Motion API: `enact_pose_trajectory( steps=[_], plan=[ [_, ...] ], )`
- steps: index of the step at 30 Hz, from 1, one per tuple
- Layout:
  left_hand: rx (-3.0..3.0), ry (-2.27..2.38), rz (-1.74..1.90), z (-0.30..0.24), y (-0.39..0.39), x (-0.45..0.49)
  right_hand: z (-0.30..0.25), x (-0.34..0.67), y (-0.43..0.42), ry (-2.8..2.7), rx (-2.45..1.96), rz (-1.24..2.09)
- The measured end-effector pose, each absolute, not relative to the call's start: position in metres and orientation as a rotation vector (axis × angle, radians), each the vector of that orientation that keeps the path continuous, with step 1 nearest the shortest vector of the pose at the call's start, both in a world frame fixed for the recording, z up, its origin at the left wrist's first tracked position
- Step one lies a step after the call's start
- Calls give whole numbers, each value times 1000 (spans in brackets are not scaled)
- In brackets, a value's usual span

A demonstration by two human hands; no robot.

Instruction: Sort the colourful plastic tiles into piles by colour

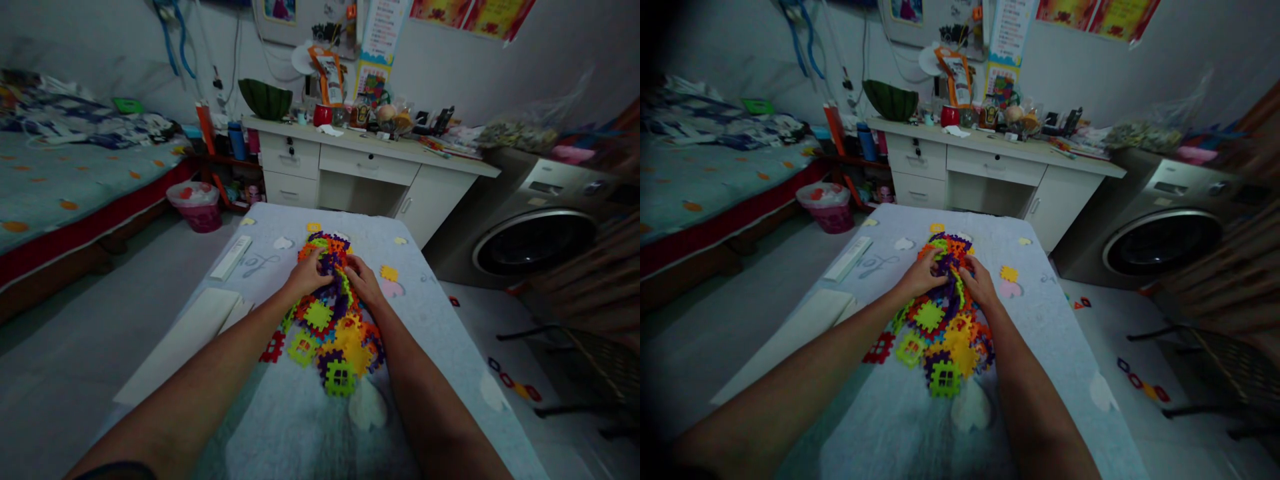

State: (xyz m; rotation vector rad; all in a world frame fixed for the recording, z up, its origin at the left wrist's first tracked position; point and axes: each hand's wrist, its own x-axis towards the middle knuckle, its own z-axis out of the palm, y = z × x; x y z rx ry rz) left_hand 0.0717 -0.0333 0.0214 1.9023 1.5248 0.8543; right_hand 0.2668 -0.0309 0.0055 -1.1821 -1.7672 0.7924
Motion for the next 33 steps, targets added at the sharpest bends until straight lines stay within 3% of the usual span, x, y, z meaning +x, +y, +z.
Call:
enact_pose_trajectory(
  steps=[10, 17, 22, 27, 33],
  plan=[
    [2043, 1238, 935, 54, -10, 109, 23, 311, -21, -1689, -1345, 605],
    [2149, 1623, 1058, 54, 29, 67, 22, 307, -22, -1965, -1372, 634],
    [2027, 1859, 797, 37, 58, 46, 16, 308, -16, -1794, -1480, 553],
    [1980, 1877, 681, 31, 84, 49, 11, 310, -14, -1710, -1340, 715],
    [2014, 1763, 575, 35, 99, 57, 10, 311, -17, -1740, -1411, 545]
  ],
)
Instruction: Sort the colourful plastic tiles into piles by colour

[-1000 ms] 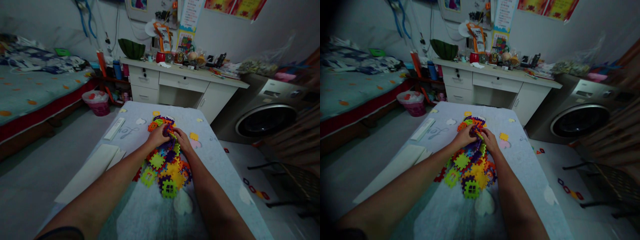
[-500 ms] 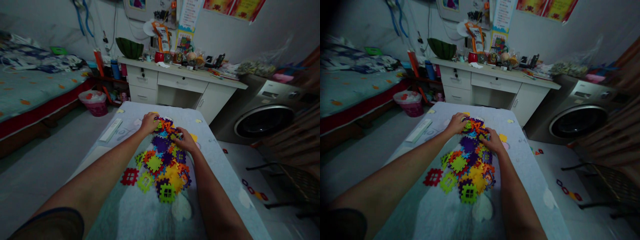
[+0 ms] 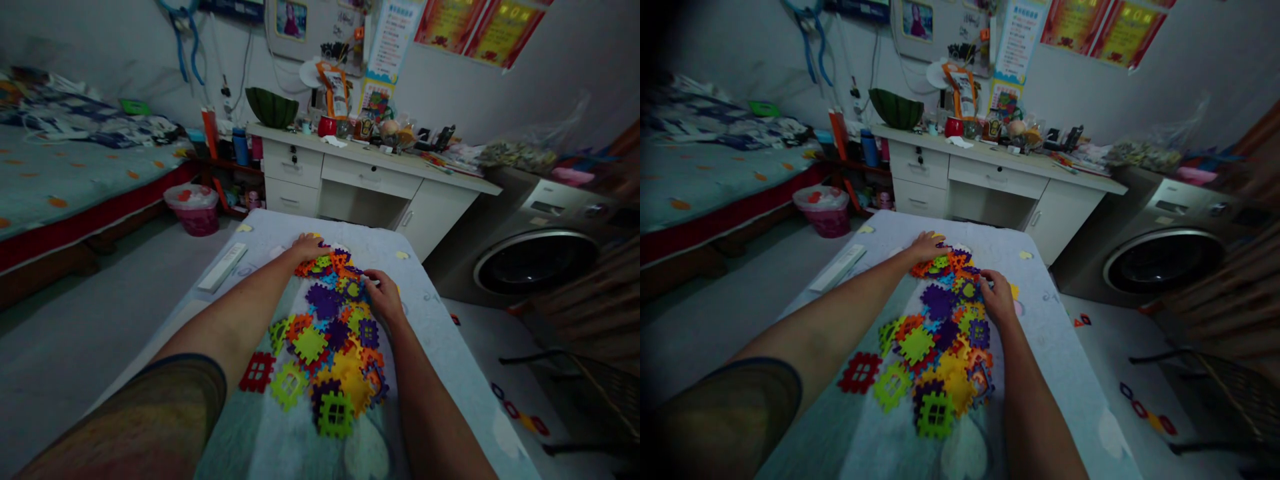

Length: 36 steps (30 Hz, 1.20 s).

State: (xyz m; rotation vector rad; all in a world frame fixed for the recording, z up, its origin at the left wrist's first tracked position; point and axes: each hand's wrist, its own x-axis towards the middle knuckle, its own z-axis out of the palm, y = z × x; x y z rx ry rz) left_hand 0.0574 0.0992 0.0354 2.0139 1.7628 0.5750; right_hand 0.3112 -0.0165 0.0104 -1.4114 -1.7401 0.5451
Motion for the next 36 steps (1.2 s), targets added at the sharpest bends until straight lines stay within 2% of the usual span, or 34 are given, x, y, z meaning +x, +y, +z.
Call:
enact_pose_trajectory(
  steps=[5, 9, 18, 27, 31, 36],
  plan=[
    [2036, 1633, 504, 36, 98, 58, 11, 323, -14, -1766, -1457, 290],
    [2054, 1569, 476, 40, 78, 53, 3, 332, -13, -1594, -1687, 153],
    [2281, 1185, 590, 62, 11, 49, 1, 308, -15, -1798, -1679, 456],
    [2406, 1050, 639, 75, -73, 48, 23, 291, -20, -1893, -1003, 889],
    [2362, 1267, 659, 72, -108, 30, 37, 291, -21, -1907, -946, 789],
    [2291, 1408, 409, 49, -147, 10, 47, 309, -26, -2011, -1221, 604]
  ],
)
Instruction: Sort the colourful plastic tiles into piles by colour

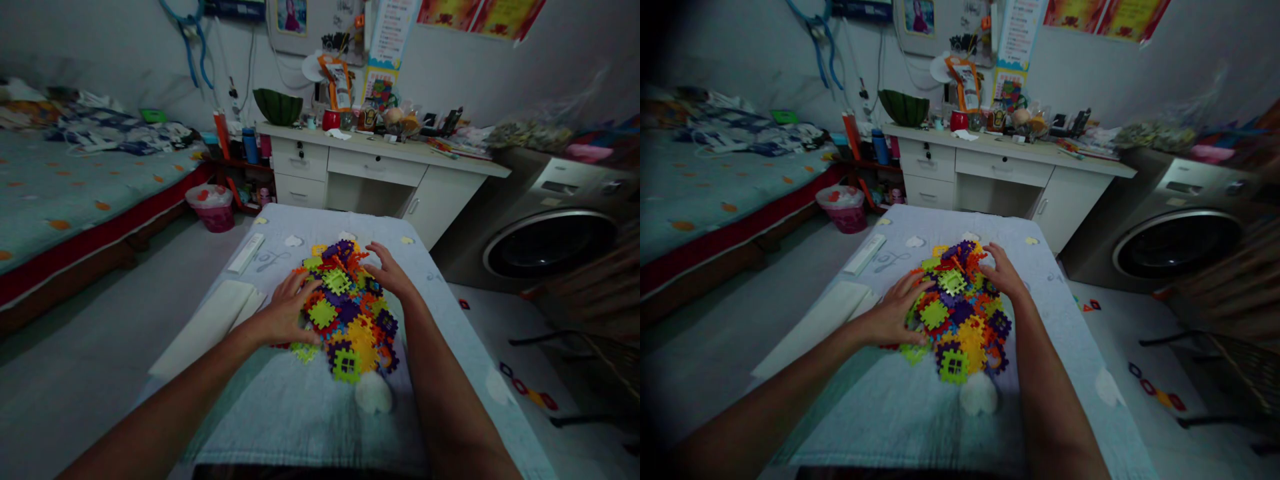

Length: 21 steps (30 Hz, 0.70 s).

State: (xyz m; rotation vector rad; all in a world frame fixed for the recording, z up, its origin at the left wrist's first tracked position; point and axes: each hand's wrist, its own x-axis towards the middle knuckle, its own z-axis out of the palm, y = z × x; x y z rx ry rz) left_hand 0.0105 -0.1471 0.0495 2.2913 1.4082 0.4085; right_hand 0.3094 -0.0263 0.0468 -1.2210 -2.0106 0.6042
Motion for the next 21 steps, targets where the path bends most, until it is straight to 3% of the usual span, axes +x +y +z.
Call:
enact_pose_trajectory(
  steps=[6, 12, 21],
  plan=[
    [2256, 1506, 301, 30, -173, 12, 52, 336, -87, -2301, -1306, 677],
    [2320, 1490, 345, 23, -176, 29, 23, 329, -162, -2478, -1311, 609],
    [2342, 1463, 543, 28, -166, 44, 29, 306, -145, -2429, -1181, 476]
  ],
)
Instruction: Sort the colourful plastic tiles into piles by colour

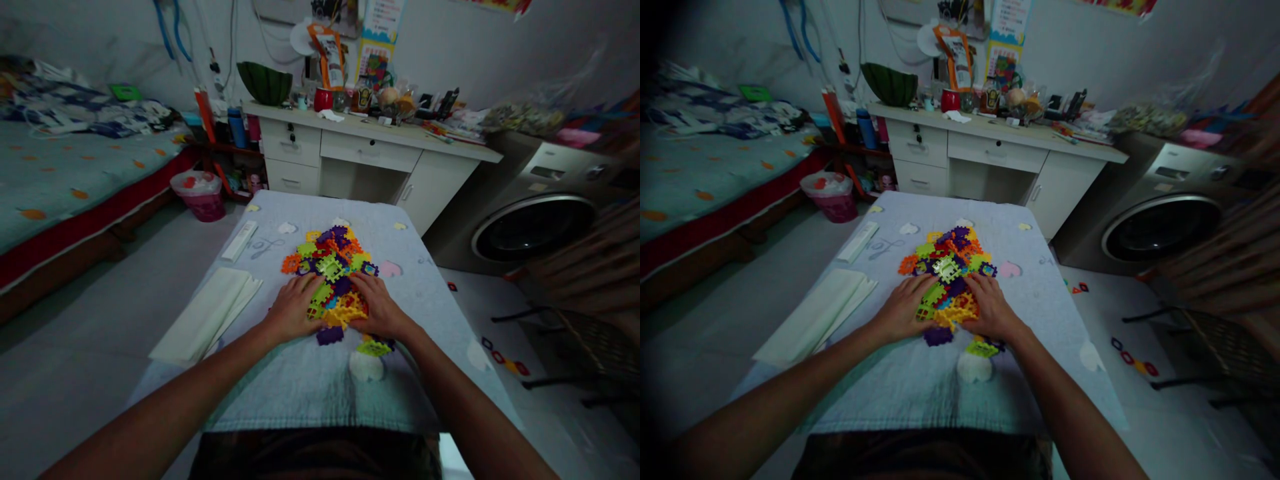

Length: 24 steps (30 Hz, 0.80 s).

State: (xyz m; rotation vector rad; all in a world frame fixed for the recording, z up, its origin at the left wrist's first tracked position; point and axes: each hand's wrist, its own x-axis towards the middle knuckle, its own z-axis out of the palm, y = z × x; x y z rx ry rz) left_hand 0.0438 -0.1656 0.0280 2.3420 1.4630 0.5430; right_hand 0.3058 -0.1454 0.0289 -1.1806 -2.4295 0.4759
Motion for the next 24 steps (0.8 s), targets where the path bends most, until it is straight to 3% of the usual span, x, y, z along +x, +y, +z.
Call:
enact_pose_trajectory(
  steps=[11, 17, 24],
  plan=[
    [2051, 1567, 809, 44, -124, 41, 69, 280, -97, -2384, -1194, 556],
    [2082, 1649, 1057, 41, -96, 50, 68, 267, -61, -2135, -1602, 365],
    [2169, 1701, 986, 37, -118, 24, 55, 313, -81, -2176, -1619, 108]
  ],
)
